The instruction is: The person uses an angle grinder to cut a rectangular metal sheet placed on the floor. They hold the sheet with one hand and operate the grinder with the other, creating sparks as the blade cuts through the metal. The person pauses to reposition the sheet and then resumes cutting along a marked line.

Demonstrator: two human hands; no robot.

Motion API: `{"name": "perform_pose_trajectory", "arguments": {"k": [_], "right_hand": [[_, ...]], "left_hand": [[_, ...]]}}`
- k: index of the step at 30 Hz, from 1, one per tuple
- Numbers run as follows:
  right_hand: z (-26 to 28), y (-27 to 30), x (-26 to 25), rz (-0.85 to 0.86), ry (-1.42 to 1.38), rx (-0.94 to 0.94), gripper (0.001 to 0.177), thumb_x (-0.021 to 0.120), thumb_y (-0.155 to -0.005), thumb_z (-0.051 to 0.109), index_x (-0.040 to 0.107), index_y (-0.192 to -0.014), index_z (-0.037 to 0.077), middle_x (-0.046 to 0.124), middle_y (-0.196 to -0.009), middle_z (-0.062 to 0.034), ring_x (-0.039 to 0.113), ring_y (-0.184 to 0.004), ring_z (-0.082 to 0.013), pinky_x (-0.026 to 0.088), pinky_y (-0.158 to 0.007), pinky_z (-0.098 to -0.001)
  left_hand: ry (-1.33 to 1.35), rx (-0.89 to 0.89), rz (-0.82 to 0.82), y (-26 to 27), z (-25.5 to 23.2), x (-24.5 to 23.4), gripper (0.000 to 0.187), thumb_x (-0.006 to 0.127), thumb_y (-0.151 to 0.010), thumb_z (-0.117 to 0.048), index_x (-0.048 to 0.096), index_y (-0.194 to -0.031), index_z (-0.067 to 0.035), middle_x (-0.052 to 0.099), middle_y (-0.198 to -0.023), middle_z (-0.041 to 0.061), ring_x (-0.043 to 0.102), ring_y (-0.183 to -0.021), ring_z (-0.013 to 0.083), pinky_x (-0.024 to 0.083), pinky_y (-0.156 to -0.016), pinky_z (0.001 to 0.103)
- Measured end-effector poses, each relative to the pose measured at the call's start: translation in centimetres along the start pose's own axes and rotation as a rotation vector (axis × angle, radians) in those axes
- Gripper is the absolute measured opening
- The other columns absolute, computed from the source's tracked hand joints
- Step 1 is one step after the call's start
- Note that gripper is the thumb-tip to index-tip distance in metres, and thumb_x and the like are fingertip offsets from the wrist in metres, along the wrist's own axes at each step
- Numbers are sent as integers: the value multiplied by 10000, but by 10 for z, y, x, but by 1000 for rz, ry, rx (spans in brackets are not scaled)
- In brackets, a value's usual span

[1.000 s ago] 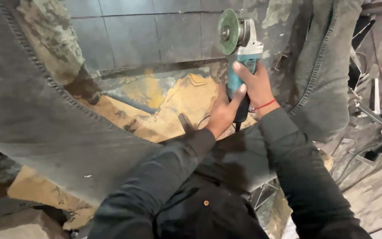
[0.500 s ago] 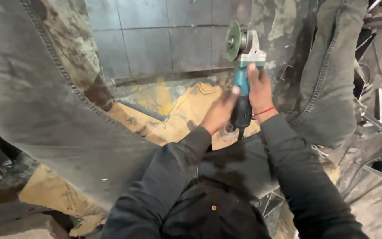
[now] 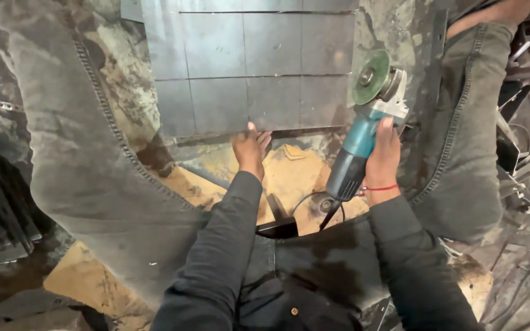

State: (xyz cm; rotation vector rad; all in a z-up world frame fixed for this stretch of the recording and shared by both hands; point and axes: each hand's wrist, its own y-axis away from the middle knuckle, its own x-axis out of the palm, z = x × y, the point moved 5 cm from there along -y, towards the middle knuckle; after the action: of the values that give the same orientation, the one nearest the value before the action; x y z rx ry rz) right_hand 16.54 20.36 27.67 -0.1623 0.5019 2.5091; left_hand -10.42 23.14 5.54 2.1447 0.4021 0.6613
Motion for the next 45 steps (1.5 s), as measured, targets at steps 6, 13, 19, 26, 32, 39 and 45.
{"name": "perform_pose_trajectory", "arguments": {"k": [6,13,19,26,32,39,45], "right_hand": [[-22,-6,-13,-39,94,-129,527,464,-1206,488,603,-1156,-17,576,-1078,-44,512,-986,-125,468,-896,-312],[24,2,19,59,-287,68,527,491,-1118,501,586,-1283,10,652,-1066,-89,677,-895,-201,587,-794,-373],[24,5,16,67,-345,109,526,510,-1081,529,555,-1215,22,658,-1041,-91,707,-863,-233,618,-774,-402],[31,5,9,12,-401,151,561,465,-1091,542,566,-1268,20,659,-1068,-88,699,-907,-243,597,-818,-418],[26,0,8,10,-391,154,625,421,-1092,581,563,-1285,4,670,-1041,-112,706,-904,-263,601,-825,-421],[29,-3,10,27,-356,133,649,416,-1090,601,562,-1295,2,674,-1054,-127,712,-900,-277,595,-800,-419],[26,-5,9,40,-311,99,672,418,-1102,621,559,-1284,-10,663,-1064,-123,715,-910,-282,596,-807,-419]], "left_hand": [[-27,84,-62,-3,-13,6,380,584,-1055,-256,527,-1059,120,649,-967,208,739,-873,329,636,-780,431],[5,54,-77,-5,-17,8,337,580,-1030,-221,531,-1039,113,653,-934,207,738,-839,347,652,-790,467],[-93,-43,26,9,-6,18,374,566,-1050,-287,543,-1028,86,672,-958,134,753,-935,311,616,-808,397],[-85,-253,213,13,17,50,424,500,-1041,-368,517,-1088,53,722,-1106,213,717,-1092,323,592,-929,380],[-23,-175,163,3,27,51,434,515,-1071,-300,489,-1114,131,696,-1107,284,736,-1062,379,606,-932,436],[-6,-116,201,-16,20,71,445,532,-1052,-299,465,-1141,132,689,-1150,305,736,-1050,391,617,-902,455],[-11,-128,273,-45,28,75,490,507,-1064,-346,486,-1139,138,690,-1131,324,732,-1033,410,621,-908,447]]}}
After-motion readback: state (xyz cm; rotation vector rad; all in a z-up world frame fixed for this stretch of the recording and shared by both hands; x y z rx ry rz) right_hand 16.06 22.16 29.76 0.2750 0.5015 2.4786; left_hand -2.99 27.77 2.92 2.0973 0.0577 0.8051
